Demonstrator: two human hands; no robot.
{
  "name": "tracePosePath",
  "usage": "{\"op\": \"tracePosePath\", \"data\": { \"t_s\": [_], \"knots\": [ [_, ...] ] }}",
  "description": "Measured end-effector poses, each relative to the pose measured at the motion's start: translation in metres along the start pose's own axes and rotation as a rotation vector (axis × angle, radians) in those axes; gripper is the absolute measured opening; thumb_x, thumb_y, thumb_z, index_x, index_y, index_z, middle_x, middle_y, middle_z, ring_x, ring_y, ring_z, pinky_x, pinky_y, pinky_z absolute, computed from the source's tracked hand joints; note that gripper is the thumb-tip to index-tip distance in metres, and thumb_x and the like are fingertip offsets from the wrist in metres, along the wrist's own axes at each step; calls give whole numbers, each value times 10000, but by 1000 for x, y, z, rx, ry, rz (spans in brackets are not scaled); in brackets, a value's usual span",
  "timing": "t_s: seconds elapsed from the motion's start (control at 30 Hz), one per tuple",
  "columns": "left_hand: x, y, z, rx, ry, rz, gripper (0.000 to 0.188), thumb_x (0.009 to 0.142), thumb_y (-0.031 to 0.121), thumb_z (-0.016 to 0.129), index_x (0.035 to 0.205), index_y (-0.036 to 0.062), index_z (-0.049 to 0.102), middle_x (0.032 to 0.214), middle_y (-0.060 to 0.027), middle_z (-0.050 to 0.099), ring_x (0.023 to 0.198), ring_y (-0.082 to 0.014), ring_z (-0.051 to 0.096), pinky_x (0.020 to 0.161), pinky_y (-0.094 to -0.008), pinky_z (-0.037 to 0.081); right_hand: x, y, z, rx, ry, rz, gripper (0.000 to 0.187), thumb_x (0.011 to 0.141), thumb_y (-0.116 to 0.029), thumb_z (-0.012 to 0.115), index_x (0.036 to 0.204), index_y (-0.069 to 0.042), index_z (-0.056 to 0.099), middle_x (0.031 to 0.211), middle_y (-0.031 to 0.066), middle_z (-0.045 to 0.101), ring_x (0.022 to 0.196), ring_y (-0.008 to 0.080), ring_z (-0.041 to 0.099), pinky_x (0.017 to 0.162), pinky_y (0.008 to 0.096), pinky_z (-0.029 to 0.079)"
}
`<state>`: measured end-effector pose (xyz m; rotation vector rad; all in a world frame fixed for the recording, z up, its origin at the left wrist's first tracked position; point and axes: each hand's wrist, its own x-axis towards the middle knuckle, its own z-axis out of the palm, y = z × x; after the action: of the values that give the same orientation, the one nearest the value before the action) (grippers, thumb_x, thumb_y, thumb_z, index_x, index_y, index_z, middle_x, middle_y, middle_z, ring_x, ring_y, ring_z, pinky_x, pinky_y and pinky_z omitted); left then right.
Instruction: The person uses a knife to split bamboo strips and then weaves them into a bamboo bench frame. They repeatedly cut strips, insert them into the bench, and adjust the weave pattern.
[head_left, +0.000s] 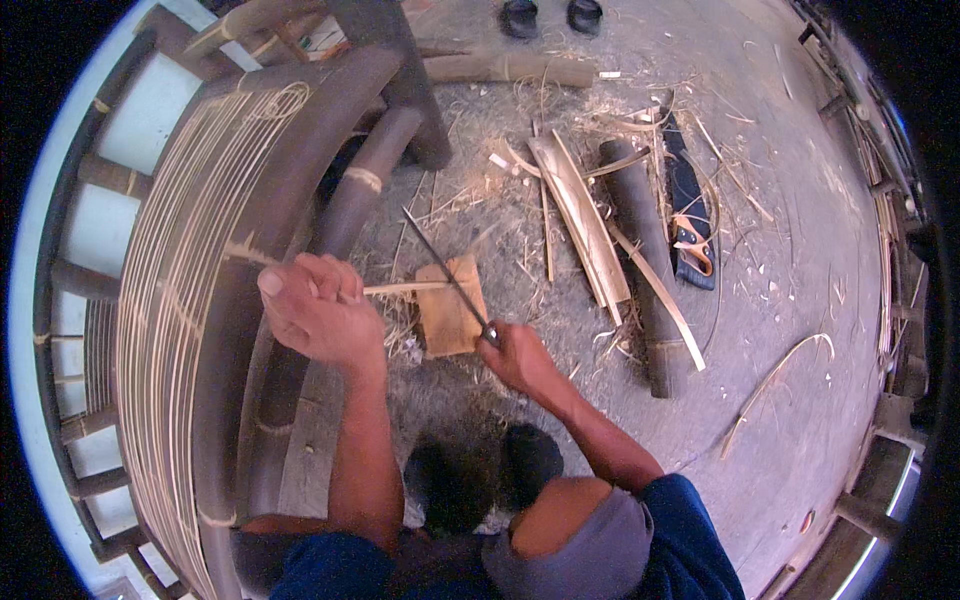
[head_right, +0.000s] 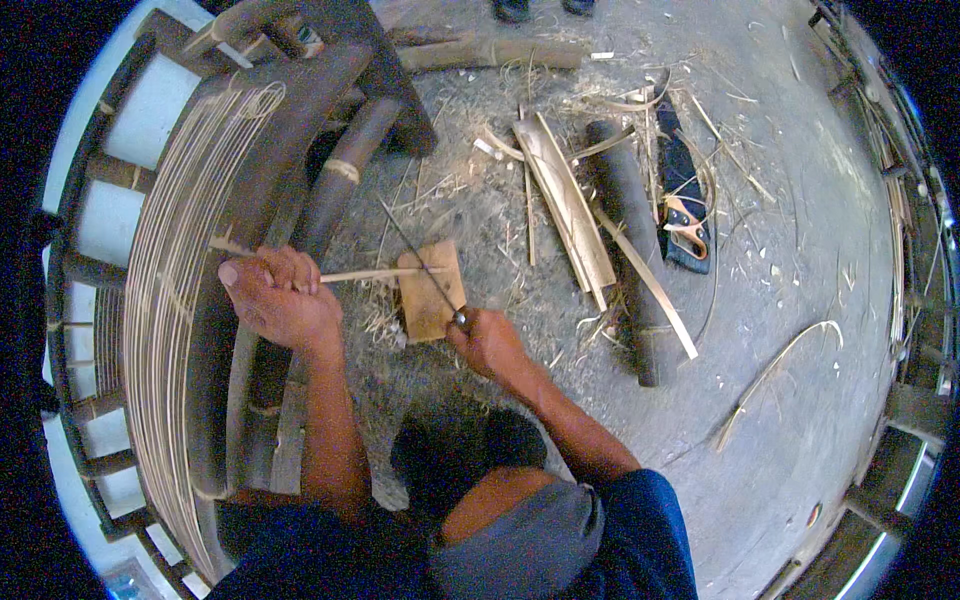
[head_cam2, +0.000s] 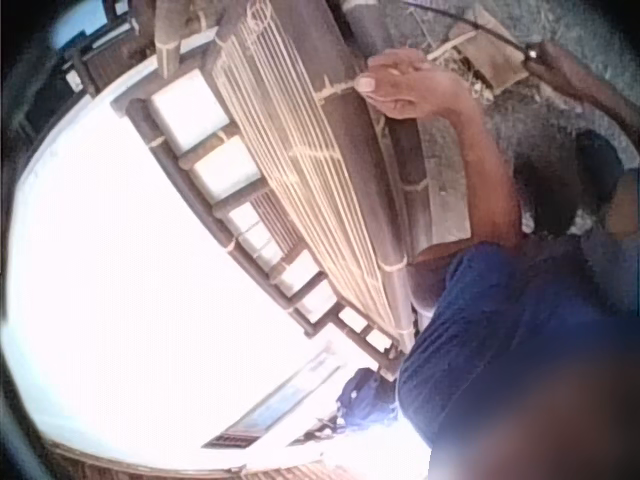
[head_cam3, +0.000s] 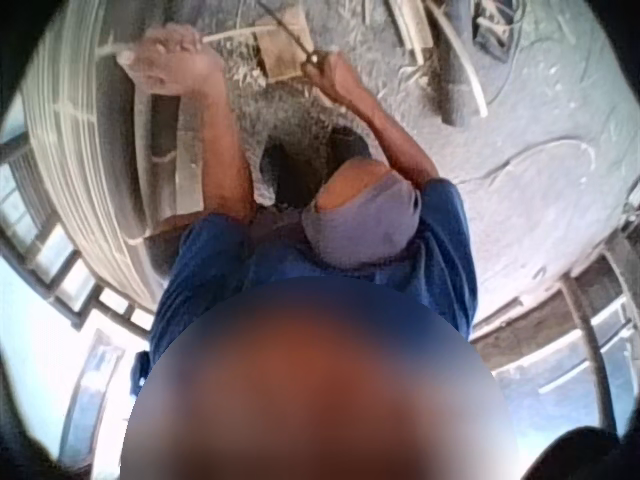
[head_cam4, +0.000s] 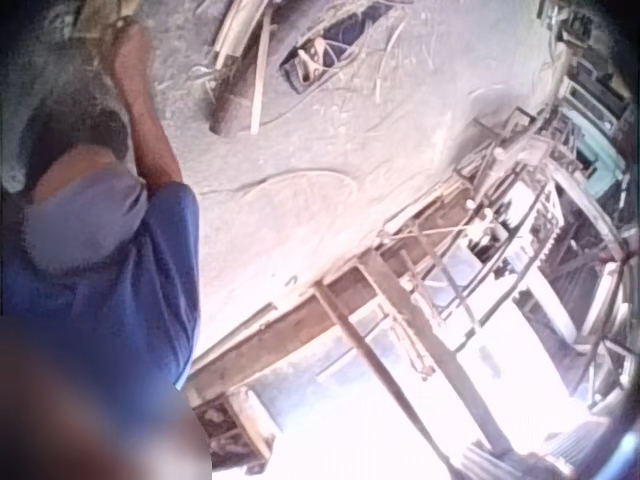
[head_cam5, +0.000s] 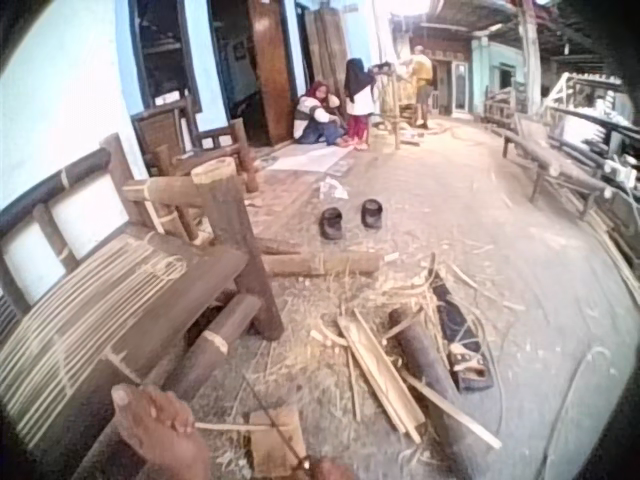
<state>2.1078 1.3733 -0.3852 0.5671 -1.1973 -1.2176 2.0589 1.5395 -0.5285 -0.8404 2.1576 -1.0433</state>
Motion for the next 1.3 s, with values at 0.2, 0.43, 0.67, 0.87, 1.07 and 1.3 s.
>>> {"op": "tracePosePath", "data": {
  "t_s": [0.2,0.43,0.67,0.87,1.07,1.3],
  "knots": [
    [4,-4,3,-71,-26,15,468,1021,464,568,730,150,377,568,19,329,426,-85,304,367,-261,253,1,46,14,-14,-11,32,395,908,-318,626,930,75,660,746,326,628,720,471,675,660,534,509],
    [10,-17,14,-84,-90,-45,285,1043,342,531,957,74,489,722,-40,491,557,-142,475,458,-270,389,-6,75,20,-20,-20,88,416,902,-360,632,914,55,658,760,319,636,757,465,680,700,525,516],
    [-25,-100,15,227,-430,-223,397,1084,295,460,1367,36,354,870,-56,547,814,-144,563,734,-314,489,-18,39,-26,114,231,122,381,866,-284,703,1096,17,657,825,293,676,791,467,677,709,530,528],
    [-34,-132,-2,335,-616,-432,397,1076,250,468,1397,50,347,846,-41,522,703,-135,521,679,-299,465,1,52,-79,-303,544,42,356,842,-267,739,1097,-33,654,913,242,711,800,439,688,702,516,537],
    [-44,-99,-3,310,-727,-694,360,1060,310,511,1319,64,465,792,-12,521,625,-103,512,523,-287,426,14,39,-105,-381,480,-87,301,828,-285,746,982,-41,659,866,217,718,783,421,698,696,515,541],
    [-69,-83,-12,315,-800,-943,253,1042,295,541,1063,61,634,721,19,490,510,-72,433,397,-274,337,30,5,-97,-560,234,-259,270,793,-293,746,857,-51,646,713,202,680,694,404,693,637,511,548]
  ]
}}
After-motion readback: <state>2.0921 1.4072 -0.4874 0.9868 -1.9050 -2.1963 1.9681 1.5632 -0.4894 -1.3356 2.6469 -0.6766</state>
